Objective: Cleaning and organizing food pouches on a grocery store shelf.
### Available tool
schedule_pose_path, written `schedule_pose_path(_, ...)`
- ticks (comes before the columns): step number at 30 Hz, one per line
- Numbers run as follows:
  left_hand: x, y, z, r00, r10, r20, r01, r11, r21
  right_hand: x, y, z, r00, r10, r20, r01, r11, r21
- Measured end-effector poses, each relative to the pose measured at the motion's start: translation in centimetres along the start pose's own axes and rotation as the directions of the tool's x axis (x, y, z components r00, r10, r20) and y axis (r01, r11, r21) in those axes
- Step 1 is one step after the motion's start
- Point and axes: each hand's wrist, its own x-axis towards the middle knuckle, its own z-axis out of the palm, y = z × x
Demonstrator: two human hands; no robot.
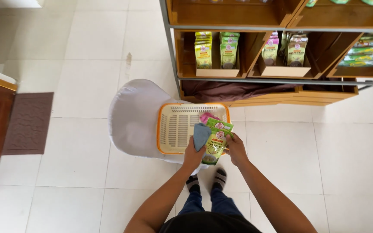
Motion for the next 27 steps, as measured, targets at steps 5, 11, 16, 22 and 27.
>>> schedule_pose_path(5,3.3,-3.3,3.5,1.0,-0.018,0.013,0.018,1.0,0.0,5.5,3.3,-2.3,0.999,-0.031,-0.038,0.035,0.993,0.115)
schedule_pose_path(11,6.7,-7.9,5.5,0.988,-0.155,-0.026,0.157,0.982,0.102,12.4,8.1,-3.7,0.993,-0.071,-0.094,0.075,0.996,0.04)
schedule_pose_path(16,9.1,-13.1,6.3,0.994,-0.049,-0.096,0.065,0.984,0.167,16.4,9.8,-3.8,0.976,-0.139,-0.169,0.119,0.985,-0.121)
schedule_pose_path(22,8.7,-14.0,6.3,0.981,-0.162,-0.104,0.172,0.98,0.096,20.8,12.9,-4.4,0.966,-0.199,-0.166,0.153,0.955,-0.254)
schedule_pose_path(27,7.8,-15.7,6.4,0.965,-0.221,-0.14,0.235,0.968,0.09,22.1,14.2,-4.0,0.963,0.153,-0.221,-0.106,0.972,0.21)
